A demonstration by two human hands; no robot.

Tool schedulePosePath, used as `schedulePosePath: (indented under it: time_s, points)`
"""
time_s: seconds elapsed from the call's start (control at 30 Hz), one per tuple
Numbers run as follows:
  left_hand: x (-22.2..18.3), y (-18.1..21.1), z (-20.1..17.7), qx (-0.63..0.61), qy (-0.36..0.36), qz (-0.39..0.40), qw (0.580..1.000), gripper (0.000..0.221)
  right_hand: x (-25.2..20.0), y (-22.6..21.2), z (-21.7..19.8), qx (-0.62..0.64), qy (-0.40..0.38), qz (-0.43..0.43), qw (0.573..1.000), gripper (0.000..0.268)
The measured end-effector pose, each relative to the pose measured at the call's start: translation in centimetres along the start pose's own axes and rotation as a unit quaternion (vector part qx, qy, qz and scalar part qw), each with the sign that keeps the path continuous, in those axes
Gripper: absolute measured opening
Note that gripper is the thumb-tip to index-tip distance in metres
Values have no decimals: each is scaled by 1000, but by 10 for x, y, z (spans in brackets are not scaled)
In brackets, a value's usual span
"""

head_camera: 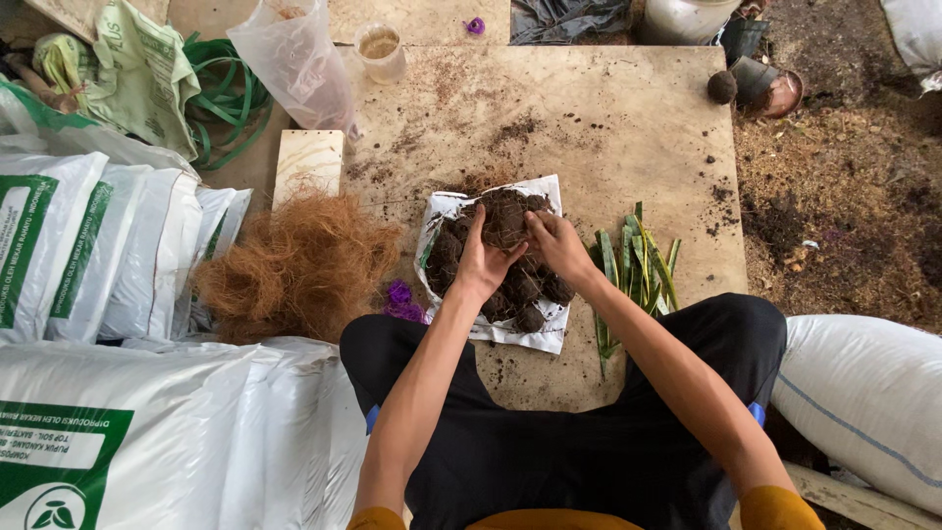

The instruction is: The person sits at a workbench and forms a compact ball of soil and fibrous material by hand. They then take a long green leaf and wrap it around the soil ball, pressing it to secure the shape. The wrapped unit is placed back on the pile of similar items.

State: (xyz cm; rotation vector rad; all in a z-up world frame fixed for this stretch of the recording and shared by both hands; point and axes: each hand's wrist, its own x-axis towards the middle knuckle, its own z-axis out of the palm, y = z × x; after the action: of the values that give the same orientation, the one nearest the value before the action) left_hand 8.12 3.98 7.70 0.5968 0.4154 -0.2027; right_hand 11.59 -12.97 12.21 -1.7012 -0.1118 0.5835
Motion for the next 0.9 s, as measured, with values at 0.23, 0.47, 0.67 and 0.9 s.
schedulePosePath:
  time_s: [0.23,0.47,0.67,0.9]
  points:
    - [-9,4,7,79,-73,40,993,79,7,7,-1,-208,67,-114,969,35]
    - [-5,0,3,88,28,29,995,45,-7,-8,3,-226,35,-195,954,28]
    - [8,-6,-10,39,20,34,998,34,-7,-7,8,31,-26,-50,998,33]
    - [7,-8,-5,1,39,38,999,33,6,14,13,366,-22,56,929,21]
